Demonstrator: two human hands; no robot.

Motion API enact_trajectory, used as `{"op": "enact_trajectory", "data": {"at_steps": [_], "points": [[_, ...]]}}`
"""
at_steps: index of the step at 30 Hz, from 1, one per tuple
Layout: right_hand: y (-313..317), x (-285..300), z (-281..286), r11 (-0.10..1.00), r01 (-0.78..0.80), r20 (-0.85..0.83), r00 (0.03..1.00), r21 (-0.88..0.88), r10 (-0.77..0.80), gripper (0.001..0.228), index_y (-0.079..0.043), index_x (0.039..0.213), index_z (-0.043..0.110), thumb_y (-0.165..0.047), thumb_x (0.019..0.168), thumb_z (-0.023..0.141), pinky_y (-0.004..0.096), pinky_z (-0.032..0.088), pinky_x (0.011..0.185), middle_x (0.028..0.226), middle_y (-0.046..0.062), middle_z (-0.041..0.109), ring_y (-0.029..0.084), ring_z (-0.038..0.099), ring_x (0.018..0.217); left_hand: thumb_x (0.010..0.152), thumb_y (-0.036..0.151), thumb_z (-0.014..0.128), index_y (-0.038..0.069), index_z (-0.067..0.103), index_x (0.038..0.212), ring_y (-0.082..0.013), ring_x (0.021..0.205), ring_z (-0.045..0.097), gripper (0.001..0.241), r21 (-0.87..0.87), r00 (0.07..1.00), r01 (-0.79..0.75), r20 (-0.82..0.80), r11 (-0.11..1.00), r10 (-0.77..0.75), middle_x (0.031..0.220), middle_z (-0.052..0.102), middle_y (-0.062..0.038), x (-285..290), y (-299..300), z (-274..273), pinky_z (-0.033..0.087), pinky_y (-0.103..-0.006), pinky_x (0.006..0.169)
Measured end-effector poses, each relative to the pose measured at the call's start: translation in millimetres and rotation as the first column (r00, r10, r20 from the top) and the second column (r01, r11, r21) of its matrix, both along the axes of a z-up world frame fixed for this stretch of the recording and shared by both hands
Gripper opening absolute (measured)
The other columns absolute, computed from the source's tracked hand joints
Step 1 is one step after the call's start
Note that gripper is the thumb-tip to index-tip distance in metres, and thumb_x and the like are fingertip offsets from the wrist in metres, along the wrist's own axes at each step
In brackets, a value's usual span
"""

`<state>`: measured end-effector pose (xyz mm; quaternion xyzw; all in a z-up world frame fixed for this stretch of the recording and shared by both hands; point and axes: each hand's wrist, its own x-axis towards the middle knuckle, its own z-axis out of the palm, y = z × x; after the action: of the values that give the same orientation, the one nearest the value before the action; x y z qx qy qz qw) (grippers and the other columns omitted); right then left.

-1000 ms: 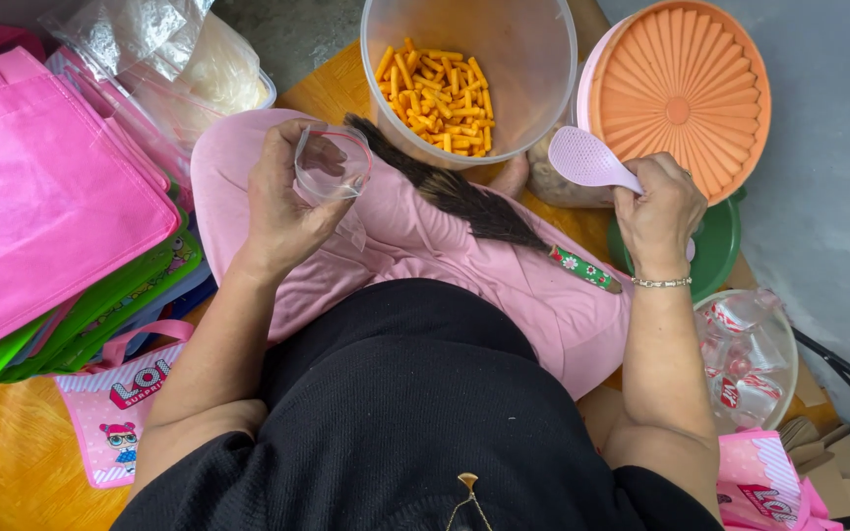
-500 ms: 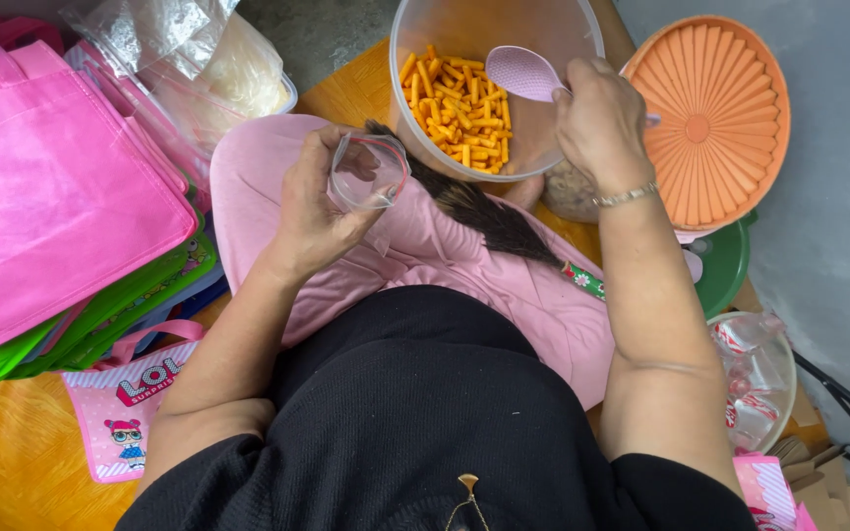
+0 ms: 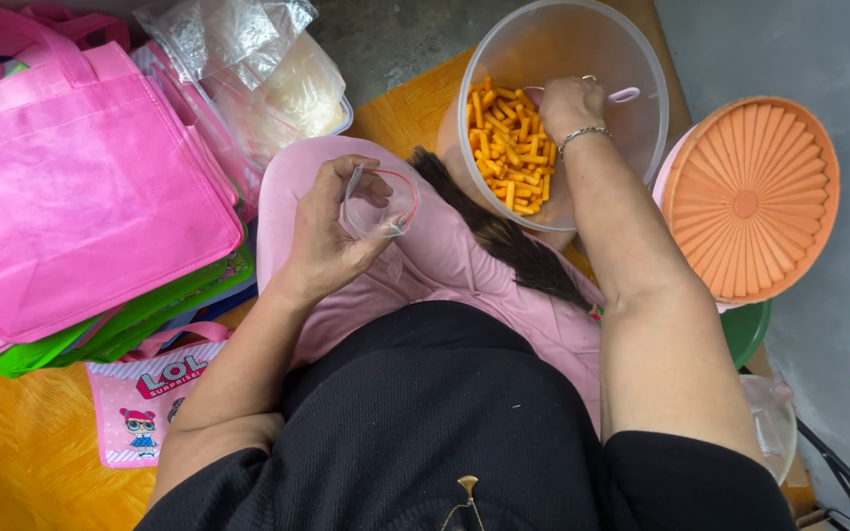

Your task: A person is sitting on the floor, filling small plastic bags with various snacks like orange sticks and macaroni-shaped treats, then placing them into larger pink gift bags.

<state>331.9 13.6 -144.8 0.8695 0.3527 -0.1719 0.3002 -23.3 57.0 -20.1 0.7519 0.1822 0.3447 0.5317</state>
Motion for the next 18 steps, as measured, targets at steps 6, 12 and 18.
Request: {"op": "enact_trajectory", "data": {"at_steps": [6,12,18], "points": [[5,-31,23,0.989,0.063,-0.245,0.965,-0.131,-0.094,0.021,-0.001,0.085,0.061,-0.006,0.075,0.043,0.038,0.045,0.068,0.086,0.015,0.063,0.033,0.059,0.081,0.077,0.015,0.064,-0.001,0.041,0.105,-0.0176,0.073,0.055,0.040,-0.056,1.000,0.020,0.005,0.998,-0.020,0.085,0.052,-0.009,6,4,-1,0.047,-0.0272,0.071],[-11,-19,13,0.989,0.141,-0.581,0.809,0.047,-0.088,0.026,-0.008,0.071,0.061,0.009,0.055,0.050,0.032,0.039,0.045,0.064,0.003,0.052,0.017,0.045,0.057,0.076,0.018,0.065,0.003,0.042,0.106,-0.0145,0.075,0.055,0.041,-0.021,0.998,0.027,-0.052,0.999,-0.028,0.085,0.054,-0.006,12,4,-2,0.045,-0.0262,0.072],[-23,-24,52,0.798,0.597,-0.893,0.400,0.081,-0.208,0.018,-0.005,0.062,0.051,0.009,0.066,0.040,0.020,0.042,0.042,0.056,0.007,0.047,0.013,0.050,0.048,0.077,0.019,0.065,0.001,0.041,0.102,-0.0168,0.075,0.052,0.039,0.031,0.997,0.076,-0.007,0.997,-0.076,0.084,0.053,-0.007,20,3,5,0.043,-0.0283,0.071]]}}
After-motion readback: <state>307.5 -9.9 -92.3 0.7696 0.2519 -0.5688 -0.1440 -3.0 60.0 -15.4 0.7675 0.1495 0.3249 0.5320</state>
